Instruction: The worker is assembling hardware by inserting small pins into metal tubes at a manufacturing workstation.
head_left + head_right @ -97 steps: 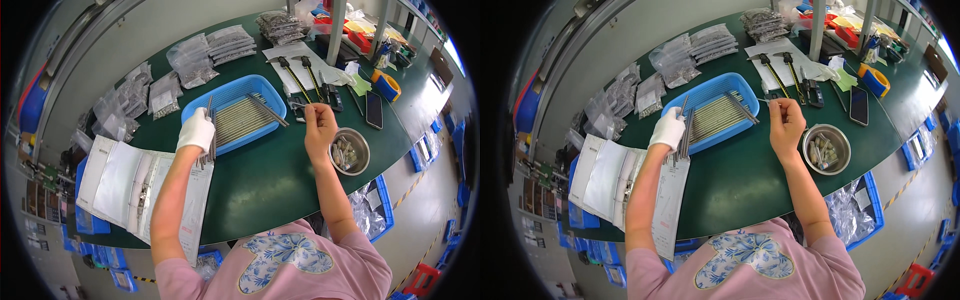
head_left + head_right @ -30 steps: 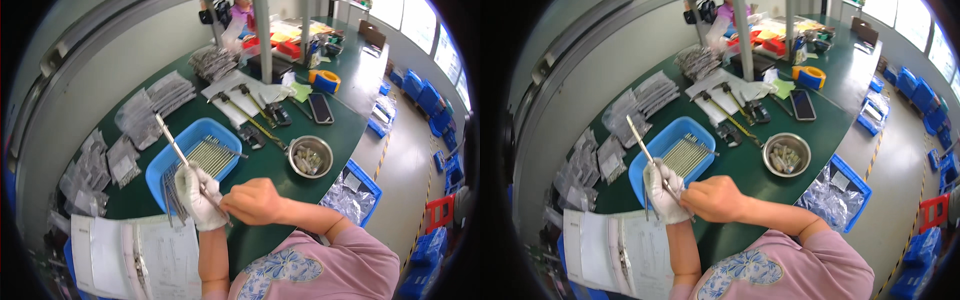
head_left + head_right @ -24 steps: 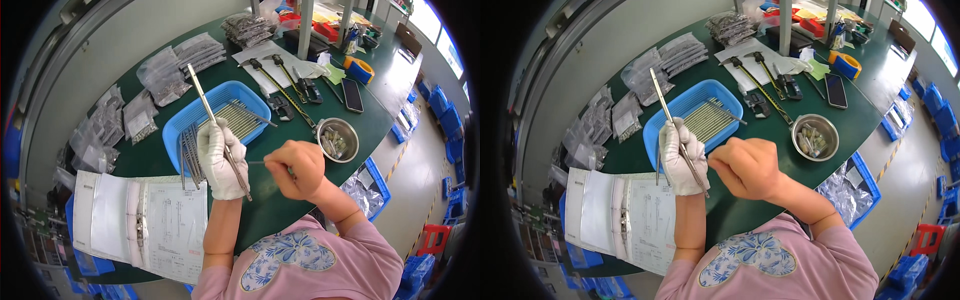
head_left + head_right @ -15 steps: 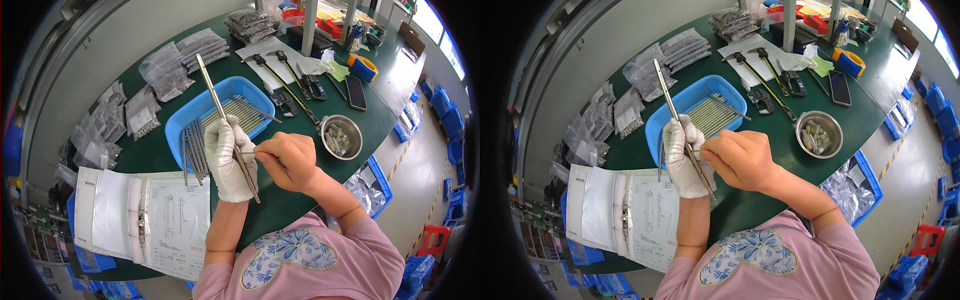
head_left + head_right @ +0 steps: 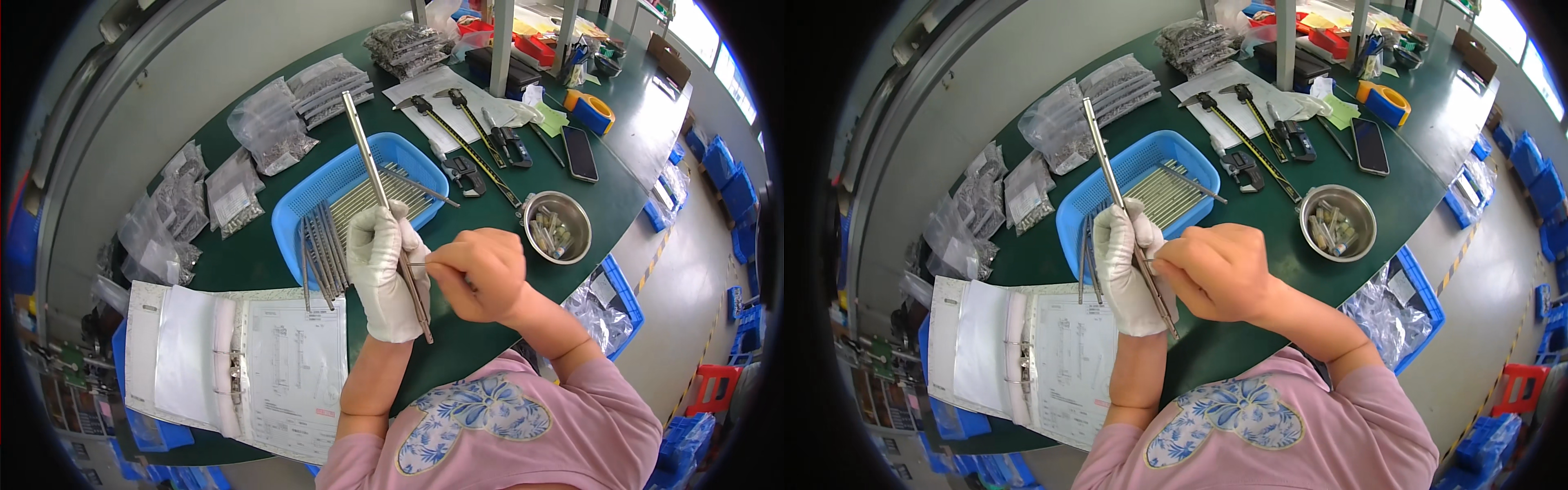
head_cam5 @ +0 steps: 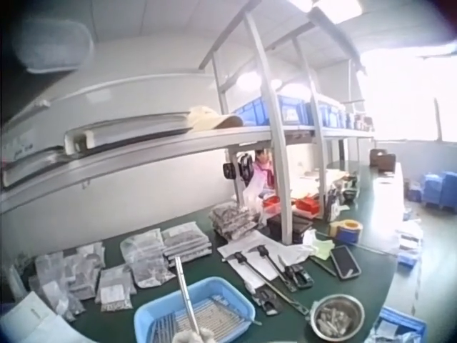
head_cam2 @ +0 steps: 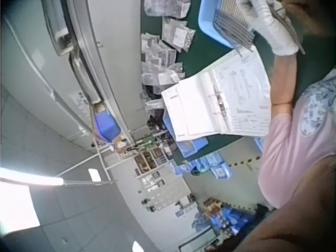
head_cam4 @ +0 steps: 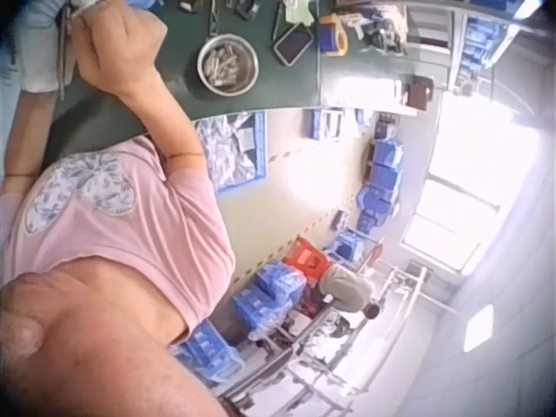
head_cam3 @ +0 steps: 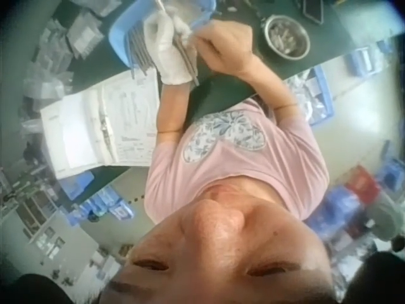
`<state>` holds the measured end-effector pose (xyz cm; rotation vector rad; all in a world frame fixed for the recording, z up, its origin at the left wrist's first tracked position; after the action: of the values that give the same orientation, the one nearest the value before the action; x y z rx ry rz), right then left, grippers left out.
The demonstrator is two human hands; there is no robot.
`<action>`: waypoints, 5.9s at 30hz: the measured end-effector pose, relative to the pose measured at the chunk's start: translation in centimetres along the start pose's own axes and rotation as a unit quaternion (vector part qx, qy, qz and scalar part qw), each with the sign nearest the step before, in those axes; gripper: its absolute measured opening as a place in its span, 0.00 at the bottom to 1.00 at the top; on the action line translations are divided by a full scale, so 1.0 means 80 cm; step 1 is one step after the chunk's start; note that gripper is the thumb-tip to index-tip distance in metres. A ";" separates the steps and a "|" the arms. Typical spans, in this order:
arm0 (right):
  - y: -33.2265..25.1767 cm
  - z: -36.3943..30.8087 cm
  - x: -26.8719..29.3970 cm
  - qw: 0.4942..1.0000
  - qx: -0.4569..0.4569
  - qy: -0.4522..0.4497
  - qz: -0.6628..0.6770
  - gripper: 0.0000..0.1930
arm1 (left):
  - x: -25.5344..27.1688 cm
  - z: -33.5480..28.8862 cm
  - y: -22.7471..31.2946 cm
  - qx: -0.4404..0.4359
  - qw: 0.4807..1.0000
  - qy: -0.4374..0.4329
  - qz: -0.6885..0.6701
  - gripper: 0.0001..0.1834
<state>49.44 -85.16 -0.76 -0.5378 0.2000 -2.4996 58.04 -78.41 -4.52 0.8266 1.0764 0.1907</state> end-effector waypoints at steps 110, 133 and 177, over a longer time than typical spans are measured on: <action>0.060 0.040 0.059 0.981 -0.122 0.141 0.061 0.02 | -0.028 -0.033 -0.024 -0.009 0.972 -0.061 0.226 0.03; 0.171 -0.096 0.024 0.932 -0.310 0.158 0.105 0.05 | 0.164 0.094 0.037 0.276 0.306 0.080 0.908 0.17; 0.016 -0.024 -0.016 0.983 -0.079 -0.109 0.121 0.14 | 0.027 0.024 -0.004 -0.015 0.999 0.045 -0.020 0.16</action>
<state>50.28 -85.46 -3.28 -0.7979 0.3583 -2.1815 60.64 -78.48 -5.88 0.7749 1.1702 0.2116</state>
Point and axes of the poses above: each hand's wrist, its own z-axis towards the middle knuckle, its own x-axis out of the back of the hand, y = z × x, the point moved 6 cm from there along z, towards the middle knuckle, and after that the axes turned 2 degrees about x, right-handed, at the moved point
